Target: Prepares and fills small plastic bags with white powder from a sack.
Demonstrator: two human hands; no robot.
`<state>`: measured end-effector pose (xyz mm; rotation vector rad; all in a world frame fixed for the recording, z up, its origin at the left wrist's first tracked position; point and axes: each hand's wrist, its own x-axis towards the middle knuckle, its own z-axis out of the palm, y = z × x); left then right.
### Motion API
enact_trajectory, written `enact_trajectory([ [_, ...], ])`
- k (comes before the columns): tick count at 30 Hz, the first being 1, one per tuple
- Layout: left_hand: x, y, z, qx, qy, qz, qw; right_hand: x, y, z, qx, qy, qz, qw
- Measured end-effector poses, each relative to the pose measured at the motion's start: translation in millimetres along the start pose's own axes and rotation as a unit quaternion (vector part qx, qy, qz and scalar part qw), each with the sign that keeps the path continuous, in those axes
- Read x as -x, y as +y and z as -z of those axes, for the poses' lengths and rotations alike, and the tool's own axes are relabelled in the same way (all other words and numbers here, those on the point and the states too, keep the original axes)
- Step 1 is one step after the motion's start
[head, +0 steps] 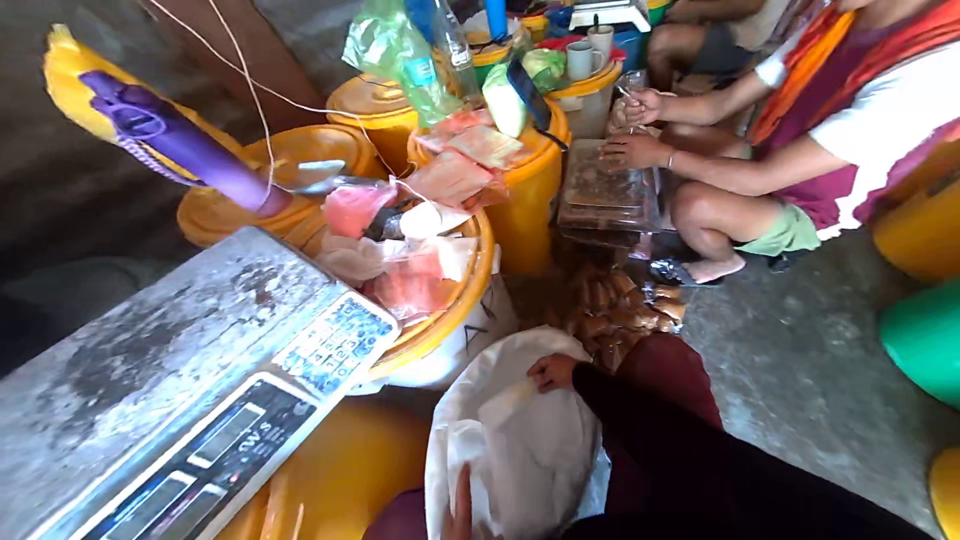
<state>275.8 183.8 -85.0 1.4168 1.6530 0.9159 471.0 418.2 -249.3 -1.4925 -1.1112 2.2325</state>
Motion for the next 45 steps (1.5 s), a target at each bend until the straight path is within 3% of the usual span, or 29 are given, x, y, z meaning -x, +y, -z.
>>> enact_trajectory([
  [5, -3.7, 9.2, -3.9, -0.007, 0.045, 0.074, 0.996, 88.2, -45.2, 22.3, 0.014, 0.039, 0.060, 0.997],
  [10, -12.2, 17.5, 0.5, 0.026, 0.014, 0.144, 0.989, 122.5, -57.8, 44.1, 0.052, 0.042, 0.132, 0.989],
  [15, -18.2, 13.5, -6.6, 0.045, 0.006, 0.182, 0.982, 182.9, -112.4, 21.2, 0.072, 0.036, 0.188, 0.979],
  [21, -19.7, 12.6, -13.1, 0.060, 0.023, 0.174, 0.983, 211.8, -143.4, -47.0, 0.226, 0.005, 0.170, 0.959],
  [23, -20.5, 14.0, -15.1, 0.051, 0.026, 0.171, 0.984, 206.6, -139.7, -76.4, 0.346, 0.002, 0.185, 0.920],
  [26, -22.0, 15.6, -15.1, 0.040, 0.033, 0.163, 0.985, 208.1, -136.3, -114.2, 0.549, 0.015, 0.269, 0.791],
  [29, -21.6, 10.9, -13.0, 0.046, 0.035, 0.182, 0.982, 223.6, -141.3, -129.6, 0.626, 0.014, 0.343, 0.700],
  [32, -19.1, 3.8, -12.4, 0.043, 0.026, 0.194, 0.980, 244.3, -164.9, -121.4, 0.621, 0.045, 0.379, 0.685],
  [34, -15.6, 1.2, -11.9, 0.036, 0.021, 0.182, 0.982, 254.7, -189.9, -108.2, 0.626, 0.081, 0.310, 0.711],
  [36, -13.0, -1.3, -11.9, 0.049, 0.018, 0.154, 0.987, 217.1, -191.1, -71.8, 0.610, 0.130, 0.318, 0.714],
  [39, -5.8, -7.6, -14.5, 0.066, 0.020, 0.102, 0.992, 130.9, -161.2, -37.9, 0.606, 0.105, 0.188, 0.766],
  [41, -3.1, -9.7, -16.5, 0.058, 0.026, 0.069, 0.996, 66.8, -113.8, -30.1, 0.600, 0.074, 0.093, 0.791],
  [43, -3.3, -8.5, -16.3, 0.042, 0.033, 0.044, 0.998, 5.4, -46.9, -32.9, 0.559, 0.063, 0.063, 0.825],
  [45, -3.2, -6.3, -15.6, 0.020, 0.036, 0.030, 0.999, -30.0, 16.8, -47.5, 0.519, 0.011, -0.011, 0.855],
])
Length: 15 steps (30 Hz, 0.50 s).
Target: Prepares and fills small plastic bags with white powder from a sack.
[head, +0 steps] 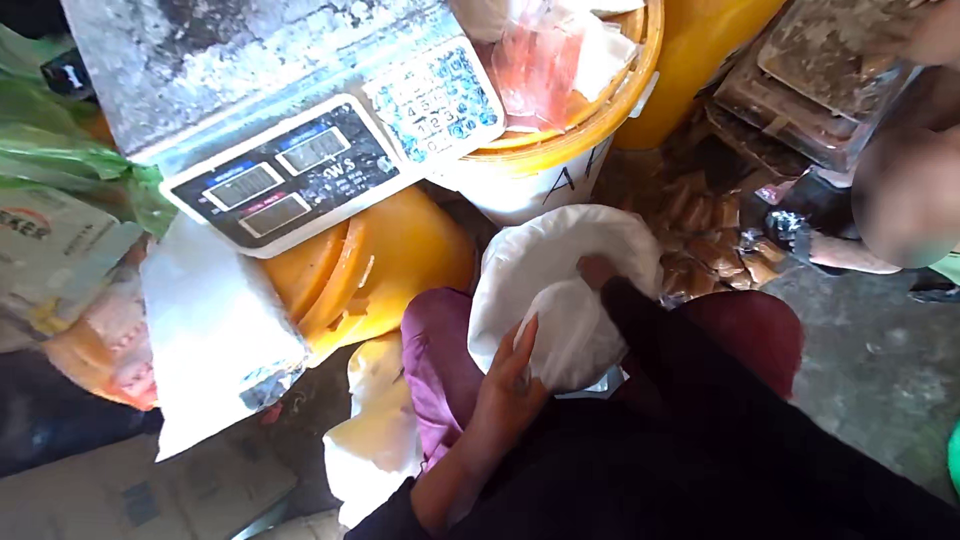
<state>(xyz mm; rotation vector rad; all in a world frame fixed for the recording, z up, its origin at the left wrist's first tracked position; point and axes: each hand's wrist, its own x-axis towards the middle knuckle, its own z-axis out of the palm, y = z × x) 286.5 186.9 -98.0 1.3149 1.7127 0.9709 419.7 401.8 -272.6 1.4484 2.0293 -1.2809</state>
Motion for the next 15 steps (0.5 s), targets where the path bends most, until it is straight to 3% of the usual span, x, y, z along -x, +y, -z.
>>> enact_trajectory([
  [3, -4.3, 1.1, -0.2, -0.009, 0.006, -0.019, 1.000, -23.6, 9.2, -43.4, -0.013, -0.075, -0.031, 0.997],
  [7, -5.7, 0.4, 0.4, -0.005, -0.005, -0.030, 1.000, -28.0, 20.9, -5.0, -0.037, -0.096, -0.034, 0.994],
  [10, -3.6, 1.4, -1.2, -0.021, 0.002, -0.038, 0.999, -30.3, 41.3, 9.5, -0.179, -0.072, -0.056, 0.980],
  [15, 4.8, 1.7, -4.2, -0.005, -0.003, -0.053, 0.999, 4.0, 32.9, 23.1, -0.450, 0.007, -0.050, 0.892],
])
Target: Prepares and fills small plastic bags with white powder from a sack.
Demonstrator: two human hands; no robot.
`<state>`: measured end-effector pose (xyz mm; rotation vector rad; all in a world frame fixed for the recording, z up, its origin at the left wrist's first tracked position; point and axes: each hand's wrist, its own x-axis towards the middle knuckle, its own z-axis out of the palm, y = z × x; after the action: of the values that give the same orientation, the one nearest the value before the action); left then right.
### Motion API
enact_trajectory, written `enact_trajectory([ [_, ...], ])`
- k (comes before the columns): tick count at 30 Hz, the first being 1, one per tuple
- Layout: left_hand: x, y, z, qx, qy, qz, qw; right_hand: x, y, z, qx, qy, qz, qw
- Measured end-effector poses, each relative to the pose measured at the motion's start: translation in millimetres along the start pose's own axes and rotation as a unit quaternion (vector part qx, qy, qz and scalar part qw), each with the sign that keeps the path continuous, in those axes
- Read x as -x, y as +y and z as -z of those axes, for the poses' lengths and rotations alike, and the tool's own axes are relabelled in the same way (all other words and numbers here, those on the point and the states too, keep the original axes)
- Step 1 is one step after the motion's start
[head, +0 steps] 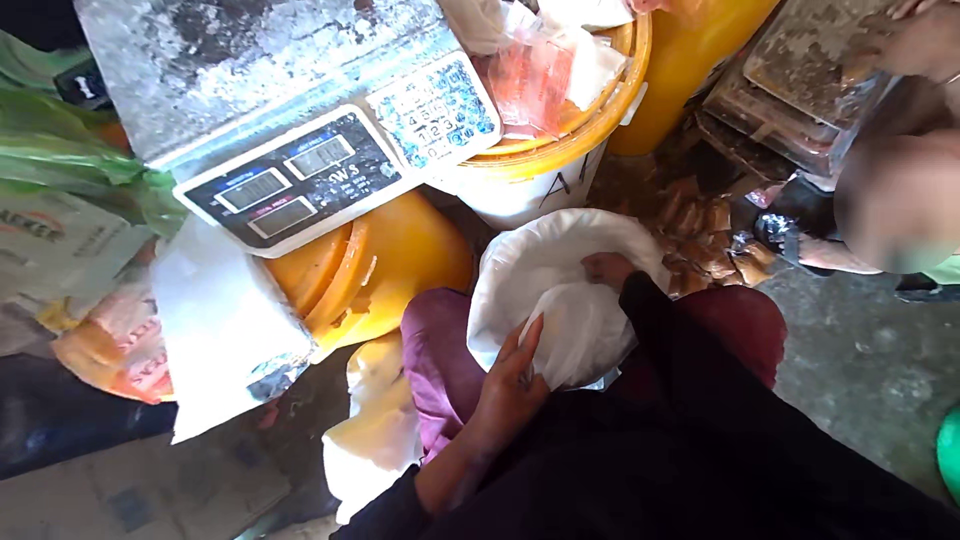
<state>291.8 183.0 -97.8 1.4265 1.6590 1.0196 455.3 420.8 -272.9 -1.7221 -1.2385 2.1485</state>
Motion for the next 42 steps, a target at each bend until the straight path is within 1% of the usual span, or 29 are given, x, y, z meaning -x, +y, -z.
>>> enact_trajectory([
  [2, 2.7, 3.3, -0.4, 0.013, 0.000, 0.011, 1.000, 16.0, -4.7, 4.0, -0.053, -0.009, 0.025, 0.998],
  [5, 4.9, 8.4, -0.9, 0.021, -0.004, 0.052, 0.998, 48.8, -13.9, 13.7, -0.104, -0.018, 0.065, 0.992],
  [7, 6.5, 11.5, -3.1, 0.021, -0.006, 0.081, 0.996, 73.2, -19.5, 25.1, -0.116, -0.022, 0.095, 0.988],
  [9, 6.8, 13.2, -5.1, 0.022, -0.009, 0.097, 0.995, 99.3, -27.4, 39.3, -0.103, -0.023, 0.130, 0.986],
  [11, 5.7, 15.1, -6.2, 0.020, -0.018, 0.113, 0.993, 129.2, -42.7, 52.9, -0.080, -0.005, 0.167, 0.983],
  [13, 4.5, 15.1, -8.2, 0.018, -0.021, 0.123, 0.992, 164.4, -67.3, 62.8, -0.052, 0.009, 0.201, 0.978],
  [16, 2.6, 14.4, -11.0, 0.021, -0.021, 0.133, 0.991, 212.2, -105.5, 68.7, 0.019, 0.007, 0.249, 0.968],
  [19, 1.3, 12.7, -13.1, 0.023, -0.014, 0.136, 0.990, 244.7, -133.4, 54.1, 0.104, -0.014, 0.251, 0.962],
  [21, 0.1, 12.8, -13.8, 0.021, -0.009, 0.139, 0.990, 256.1, -142.8, 27.3, 0.193, -0.014, 0.239, 0.952],
  [22, -0.9, 13.3, -13.9, 0.017, -0.008, 0.144, 0.989, 258.4, -144.6, 9.7, 0.259, -0.007, 0.235, 0.937],
  [23, -2.1, 14.2, -14.1, 0.012, -0.010, 0.151, 0.988, 258.7, -144.2, -7.7, 0.338, -0.004, 0.244, 0.909],
  [24, -3.2, 15.1, -14.2, 0.007, -0.011, 0.158, 0.987, 258.9, -142.6, -23.8, 0.417, -0.004, 0.265, 0.869],
  [26, -3.8, 14.7, -14.6, 0.003, -0.006, 0.156, 0.988, 265.0, -143.5, -48.5, 0.520, -0.009, 0.302, 0.799],
  [28, -3.9, 13.6, -13.4, 0.004, -0.003, 0.153, 0.988, 277.8, -150.0, -56.7, 0.559, 0.015, 0.344, 0.754],
  [31, -3.2, 11.8, -10.6, 0.010, -0.007, 0.162, 0.987, 291.9, -162.0, -41.5, 0.545, 0.093, 0.407, 0.727],
  [32, -3.1, 11.7, -10.2, 0.013, -0.009, 0.163, 0.986, 289.7, -164.4, -34.5, 0.536, 0.120, 0.414, 0.726],
  [34, -4.0, 12.4, -10.8, 0.016, -0.008, 0.163, 0.987, 267.7, -163.0, -26.1, 0.529, 0.157, 0.385, 0.740],
  [36, -4.3, 13.6, -10.5, 0.006, -0.011, 0.162, 0.987, 225.7, -151.8, -28.1, 0.533, 0.134, 0.303, 0.778],
  [37, -3.7, 13.8, -10.1, 0.003, -0.011, 0.161, 0.987, 202.5, -139.4, -30.3, 0.524, 0.116, 0.273, 0.798],
  [38, -4.6, 13.9, -9.7, 0.004, -0.011, 0.155, 0.988, 185.1, -125.4, -31.9, 0.505, 0.112, 0.266, 0.813],
  [39, -6.4, 14.8, -10.5, 0.008, -0.013, 0.150, 0.989, 175.4, -113.9, -32.3, 0.483, 0.121, 0.265, 0.826],
  [40, -6.5, 16.6, -11.9, 0.014, -0.019, 0.149, 0.989, 175.5, -105.5, -32.9, 0.468, 0.126, 0.241, 0.841],
  [41, -5.2, 17.6, -12.4, 0.021, -0.026, 0.150, 0.988, 177.2, -96.4, -36.1, 0.464, 0.124, 0.205, 0.853],
  [42, -4.2, 16.8, -11.7, 0.028, -0.032, 0.151, 0.988, 177.5, -87.9, -42.7, 0.470, 0.103, 0.153, 0.863],
])
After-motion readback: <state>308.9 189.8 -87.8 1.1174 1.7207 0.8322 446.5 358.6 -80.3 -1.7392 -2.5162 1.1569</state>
